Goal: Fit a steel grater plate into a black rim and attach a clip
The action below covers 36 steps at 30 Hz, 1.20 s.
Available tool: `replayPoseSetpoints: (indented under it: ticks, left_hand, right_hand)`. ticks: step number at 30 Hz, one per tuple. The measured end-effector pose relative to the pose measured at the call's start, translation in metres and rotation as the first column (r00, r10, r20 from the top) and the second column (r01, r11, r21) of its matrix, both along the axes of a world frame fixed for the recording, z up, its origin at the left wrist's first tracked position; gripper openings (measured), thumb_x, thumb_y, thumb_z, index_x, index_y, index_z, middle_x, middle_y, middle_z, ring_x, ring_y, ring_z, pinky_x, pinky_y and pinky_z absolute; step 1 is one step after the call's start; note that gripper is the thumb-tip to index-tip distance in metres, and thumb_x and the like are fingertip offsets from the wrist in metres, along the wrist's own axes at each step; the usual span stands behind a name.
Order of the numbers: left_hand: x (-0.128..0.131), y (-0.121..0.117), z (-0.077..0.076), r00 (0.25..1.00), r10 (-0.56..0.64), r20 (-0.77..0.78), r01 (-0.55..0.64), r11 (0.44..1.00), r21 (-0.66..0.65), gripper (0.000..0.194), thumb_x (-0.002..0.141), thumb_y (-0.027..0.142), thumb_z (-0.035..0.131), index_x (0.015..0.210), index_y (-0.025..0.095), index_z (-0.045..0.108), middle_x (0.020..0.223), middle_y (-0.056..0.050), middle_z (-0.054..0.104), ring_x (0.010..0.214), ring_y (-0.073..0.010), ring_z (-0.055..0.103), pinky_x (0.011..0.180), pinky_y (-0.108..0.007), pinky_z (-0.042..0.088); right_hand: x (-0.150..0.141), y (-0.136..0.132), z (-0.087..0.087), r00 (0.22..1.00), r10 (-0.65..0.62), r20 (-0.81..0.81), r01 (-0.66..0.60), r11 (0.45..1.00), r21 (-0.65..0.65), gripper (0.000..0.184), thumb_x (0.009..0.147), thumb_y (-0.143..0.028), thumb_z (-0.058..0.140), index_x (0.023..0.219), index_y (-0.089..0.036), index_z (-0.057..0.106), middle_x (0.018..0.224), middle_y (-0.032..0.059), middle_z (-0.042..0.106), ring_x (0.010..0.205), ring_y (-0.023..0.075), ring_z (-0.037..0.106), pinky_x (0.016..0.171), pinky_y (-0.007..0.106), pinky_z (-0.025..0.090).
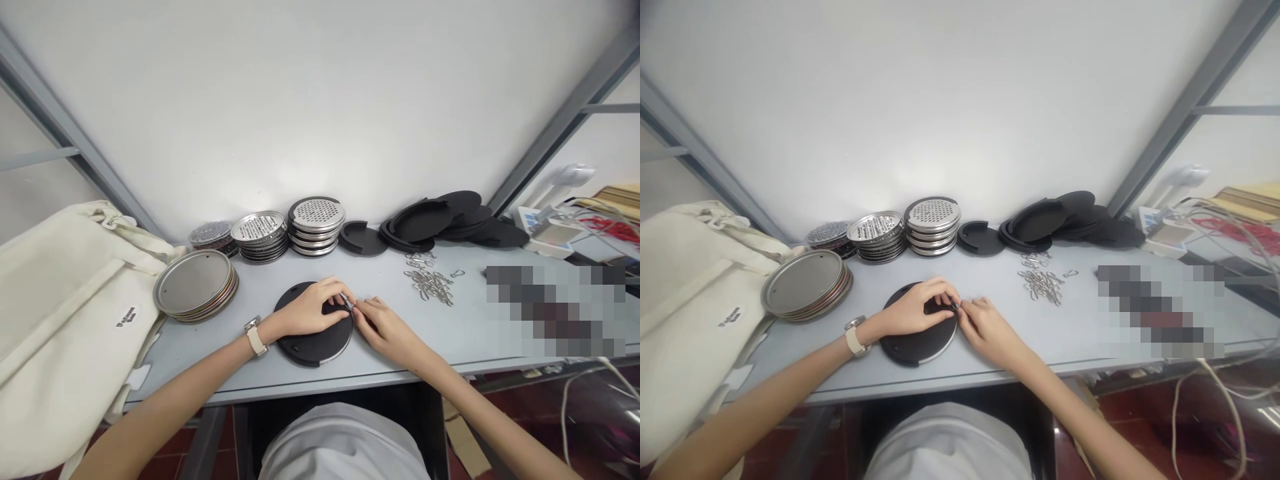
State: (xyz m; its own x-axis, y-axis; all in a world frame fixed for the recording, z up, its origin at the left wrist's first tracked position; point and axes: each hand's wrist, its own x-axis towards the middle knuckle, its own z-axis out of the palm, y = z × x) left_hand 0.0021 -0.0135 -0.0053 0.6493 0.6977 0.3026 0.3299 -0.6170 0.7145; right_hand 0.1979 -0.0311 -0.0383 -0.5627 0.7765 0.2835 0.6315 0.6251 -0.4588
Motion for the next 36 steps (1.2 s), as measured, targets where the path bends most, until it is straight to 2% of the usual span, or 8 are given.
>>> replayPoseSetpoints:
  ticks: [6, 11, 21, 36]
  left_hand:
    - [0.0006, -0.0002, 0.003, 1.0, 0.019, -0.022, -0.018, 0.999, 0.041, 0.026, 0.076, 0.009, 0.059, 0.1, 0.019, 0.058, 0.104, -0.004, 0.058, 0.091, -0.0155, 0.056, 0.085, -0.03, 0.046]
    - [0.0015, 0.0, 0.0047, 0.999, -0.039, -0.006, 0.04, 0.998, 0.055, 0.022, 0.079, 0.007, 0.056, 0.097, 0.019, 0.06, 0.106, -0.004, 0.061, 0.1, -0.0165, 0.057, 0.094, -0.031, 0.042]
    - [0.001, 0.001, 0.002, 1.0, -0.016, 0.005, 0.016, 0.999, 0.041, 0.025, 0.077, 0.007, 0.059, 0.1, 0.018, 0.059, 0.103, -0.005, 0.06, 0.092, -0.0146, 0.057, 0.086, -0.028, 0.046]
    - [-0.0001, 0.0007, 0.0014, 1.0, 0.013, 0.0, -0.013, 1.0, 0.029, 0.026, 0.076, 0.008, 0.059, 0.099, 0.019, 0.059, 0.104, -0.005, 0.058, 0.092, -0.0161, 0.056, 0.086, -0.031, 0.046]
  right_hand:
    - [0.0011, 0.001, -0.0027, 1.0, 0.008, 0.003, -0.008, 1.0, 0.016, 0.03, 0.098, -0.023, 0.028, 0.081, -0.019, 0.053, 0.07, 0.0035, 0.054, 0.065, 0.0176, 0.048, 0.072, 0.034, 0.04]
    - [0.0019, 0.0005, -0.0026, 1.0, 0.029, -0.001, -0.029, 1.0, 0.004, 0.028, 0.098, -0.022, 0.028, 0.084, -0.019, 0.052, 0.072, 0.0034, 0.056, 0.069, 0.0175, 0.05, 0.076, 0.035, 0.04]
    - [-0.0006, 0.0006, -0.0021, 1.0, -0.021, -0.014, 0.021, 1.0, 0.018, 0.028, 0.097, -0.023, 0.03, 0.078, -0.019, 0.05, 0.066, 0.0011, 0.051, 0.062, 0.0161, 0.046, 0.069, 0.032, 0.038]
    - [-0.0006, 0.001, 0.0, 1.0, -0.011, 0.002, 0.01, 0.999, 0.038, 0.028, 0.096, -0.022, 0.031, 0.077, -0.019, 0.051, 0.065, 0.0016, 0.05, 0.061, 0.0169, 0.045, 0.069, 0.033, 0.039]
